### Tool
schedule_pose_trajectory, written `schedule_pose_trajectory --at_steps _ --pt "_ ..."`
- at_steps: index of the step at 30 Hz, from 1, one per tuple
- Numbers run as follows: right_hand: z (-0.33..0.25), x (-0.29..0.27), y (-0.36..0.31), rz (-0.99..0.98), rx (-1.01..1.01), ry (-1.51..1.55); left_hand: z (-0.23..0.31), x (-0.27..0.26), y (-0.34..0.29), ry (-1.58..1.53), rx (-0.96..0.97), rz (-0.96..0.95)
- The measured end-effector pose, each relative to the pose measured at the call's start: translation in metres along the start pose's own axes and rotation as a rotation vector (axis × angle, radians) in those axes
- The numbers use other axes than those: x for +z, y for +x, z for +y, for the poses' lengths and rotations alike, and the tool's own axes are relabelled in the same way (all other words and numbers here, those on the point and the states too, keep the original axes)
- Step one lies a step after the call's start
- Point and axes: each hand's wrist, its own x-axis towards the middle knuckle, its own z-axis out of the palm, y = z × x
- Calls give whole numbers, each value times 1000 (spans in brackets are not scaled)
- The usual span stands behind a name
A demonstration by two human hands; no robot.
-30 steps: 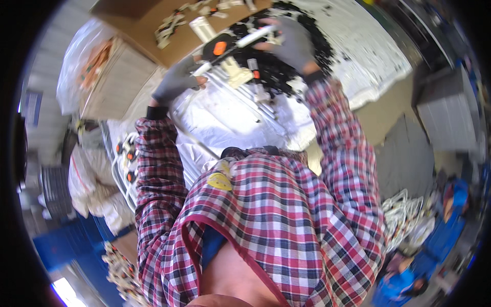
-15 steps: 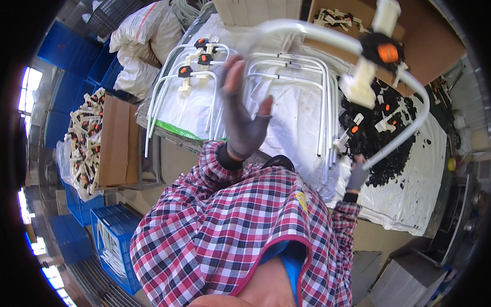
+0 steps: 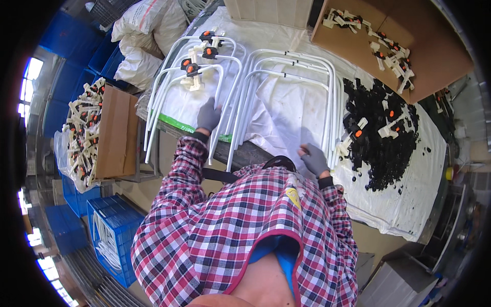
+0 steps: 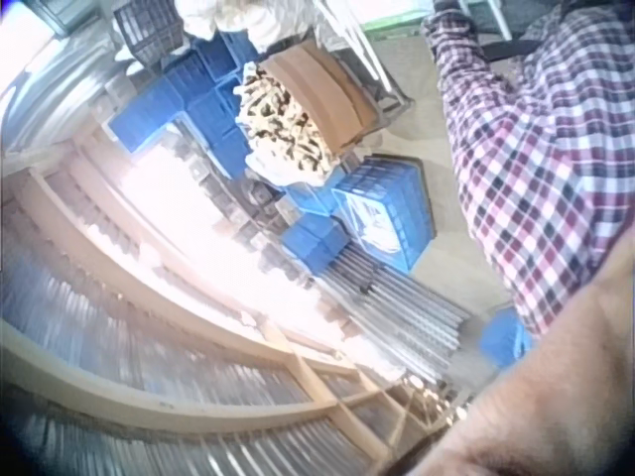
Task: The person assembles white plastic hangers by inserting small black and orange components into the hanger frames. They repeatedly pick up hangers, attach the parts, and place the completed units aside.
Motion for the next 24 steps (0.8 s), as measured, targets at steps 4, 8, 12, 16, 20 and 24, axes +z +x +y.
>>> schedule_pose_trajectory --at_steps 4,8,12,16,20,24 --pt "59 -8 -16 221 174 -114 -23 11 -18 243 -37 -94" --pt "95 -10 -11 610 112 -145 -15 42 18 346 205 164" --pt "101 -4 -6 679 296 -338 -28 66 48 220 218 250" --pt "91 8 -4 585 328 -716 -29 66 53 214 197 209" --pt "86 12 -1 626 404 -804 -11 54 37 439 420 384" --pt "90 9 4 600 425 -688 18 75 18 306 498 83"
